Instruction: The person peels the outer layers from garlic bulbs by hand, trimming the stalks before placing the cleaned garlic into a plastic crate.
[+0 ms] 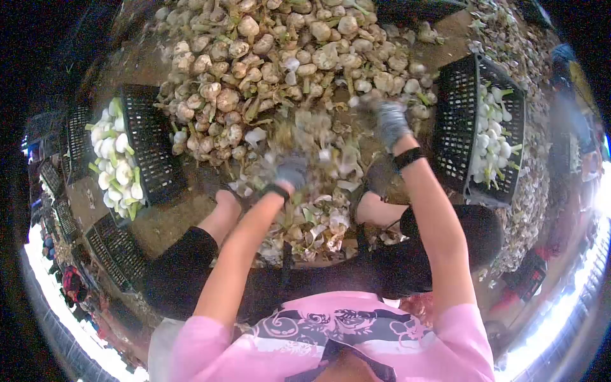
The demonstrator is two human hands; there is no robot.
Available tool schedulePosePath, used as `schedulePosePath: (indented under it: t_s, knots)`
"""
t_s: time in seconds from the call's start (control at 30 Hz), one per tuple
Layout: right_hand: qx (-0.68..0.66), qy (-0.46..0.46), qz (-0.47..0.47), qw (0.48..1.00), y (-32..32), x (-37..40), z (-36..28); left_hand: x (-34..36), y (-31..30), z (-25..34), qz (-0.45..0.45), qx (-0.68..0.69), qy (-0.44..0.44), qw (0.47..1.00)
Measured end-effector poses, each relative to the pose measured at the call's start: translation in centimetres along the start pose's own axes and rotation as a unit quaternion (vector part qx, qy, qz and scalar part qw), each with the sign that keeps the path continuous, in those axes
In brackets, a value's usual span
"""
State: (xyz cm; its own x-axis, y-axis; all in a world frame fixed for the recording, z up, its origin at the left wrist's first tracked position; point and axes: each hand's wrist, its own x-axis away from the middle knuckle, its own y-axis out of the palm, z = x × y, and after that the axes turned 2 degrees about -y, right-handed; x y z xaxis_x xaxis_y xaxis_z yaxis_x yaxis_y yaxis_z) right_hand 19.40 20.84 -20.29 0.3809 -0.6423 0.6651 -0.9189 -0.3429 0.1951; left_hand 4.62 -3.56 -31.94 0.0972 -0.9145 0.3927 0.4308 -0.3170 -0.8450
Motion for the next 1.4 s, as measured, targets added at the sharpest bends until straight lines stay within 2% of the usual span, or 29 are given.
schedulePosePath:
  t_s: [0.03,0.07,0.1,0.13,0.17,0.27,0.37,0.43,0.47,0.57,0.6,0.63,0.67,0.7,0.73,0.77,0.8,0.83,0.93,0.97,1.03,1.07,1.1,1.17,1.2,1.27,1.3,1.37,1.4]
  knots:
    - [0.004,0.002,-0.092,0.996,0.6,-1.4,2.2,2.0,-0.7,1.2,-0.029,-0.008,0.008,1.000]
    - [0.121,-0.023,-0.088,0.988,2.1,-3.1,4.0,4.5,-0.1,1.9,-0.014,-0.001,0.005,1.000]
    - [0.270,-0.084,-0.066,0.957,3.5,-5.1,5.9,5.8,0.8,2.2,-0.138,0.019,-0.032,0.990]
    - [0.405,-0.160,-0.028,0.900,4.8,-6.8,7.5,7.6,1.9,2.0,-0.169,0.028,0.027,0.985]
    - [0.479,-0.208,0.019,0.853,6.0,-8.3,8.6,9.0,5.6,1.3,-0.227,0.065,-0.003,0.972]
    - [0.525,-0.217,0.115,0.815,10.3,-9.3,7.8,10.0,4.8,0.7,-0.404,0.102,-0.021,0.909]
    - [0.589,-0.181,0.139,0.775,13.0,-11.2,7.8,9.4,2.9,-0.8,-0.447,0.137,-0.037,0.883]
    - [0.717,-0.209,0.159,0.645,13.9,-12.0,8.3,8.1,-0.2,-1.2,-0.434,0.157,-0.050,0.886]
    - [0.716,-0.229,0.181,0.634,14.1,-11.6,8.2,7.3,-1.9,-1.3,-0.412,0.150,-0.060,0.897]
    - [0.710,-0.169,0.123,0.673,13.2,-11.3,7.2,4.4,-9.8,0.1,-0.284,0.074,-0.114,0.949]
    - [0.654,-0.245,0.158,0.698,12.3,-10.2,6.7,2.7,-10.7,-0.2,-0.234,0.087,-0.144,0.958]
    - [0.646,-0.309,0.101,0.691,11.5,-9.1,4.9,1.3,-11.6,-0.4,-0.183,0.102,-0.173,0.962]
    - [0.515,-0.232,0.101,0.819,11.3,-7.9,3.5,0.8,-12.5,-0.4,-0.039,0.136,-0.176,0.974]
    - [0.509,-0.274,0.065,0.814,10.0,-7.8,3.3,0.5,-13.9,-0.1,0.106,0.169,-0.176,0.964]
    - [0.501,-0.314,0.027,0.806,9.9,-6.1,1.7,0.2,-15.7,0.2,0.110,0.173,-0.171,0.964]
    - [0.378,-0.256,-0.024,0.890,9.5,-4.1,0.5,-0.1,-17.5,0.7,0.172,0.272,-0.133,0.937]
    - [0.298,-0.222,-0.076,0.925,9.7,-0.8,-1.6,-0.1,-18.8,1.3,0.228,0.367,-0.093,0.897]
    - [0.214,-0.187,-0.128,0.950,9.7,2.0,-3.3,0.0,-19.6,2.1,0.229,0.369,-0.089,0.896]
    - [0.227,-0.173,-0.177,0.942,8.7,7.4,-7.1,0.3,-21.9,4.3,0.127,0.650,0.069,0.746]
    - [0.226,-0.182,-0.175,0.941,8.5,8.6,-7.4,0.6,-22.5,5.4,0.129,0.647,0.076,0.748]
    - [0.084,-0.179,-0.162,0.967,8.1,10.7,-7.6,1.8,-23.4,8.0,0.176,0.688,0.113,0.694]
    - [0.139,-0.250,-0.176,0.942,7.9,11.4,-7.5,2.1,-23.9,9.0,0.191,0.643,0.111,0.733]
    - [0.193,-0.318,-0.187,0.909,8.0,12.3,-7.5,2.6,-24.4,9.8,0.191,0.640,0.115,0.735]
    - [0.172,-0.274,-0.166,0.932,7.9,14.2,-8.1,3.8,-25.1,11.2,0.241,0.604,0.102,0.753]
    - [0.167,-0.276,-0.167,0.932,7.9,14.7,-8.2,4.6,-25.4,11.6,0.239,0.622,0.119,0.736]
    - [0.157,-0.367,-0.173,0.900,8.0,15.4,-8.2,6.0,-26.2,11.8,0.223,0.646,0.119,0.721]
    - [0.153,-0.367,-0.174,0.901,8.1,16.0,-8.6,6.5,-26.7,11.9,0.207,0.673,0.119,0.700]
    - [0.229,-0.274,-0.173,0.918,8.3,17.4,-9.8,7.4,-27.5,12.0,0.204,0.664,0.126,0.709]
    - [0.234,-0.269,-0.171,0.918,8.4,17.7,-10.0,7.9,-28.0,11.9,0.193,0.649,0.116,0.727]
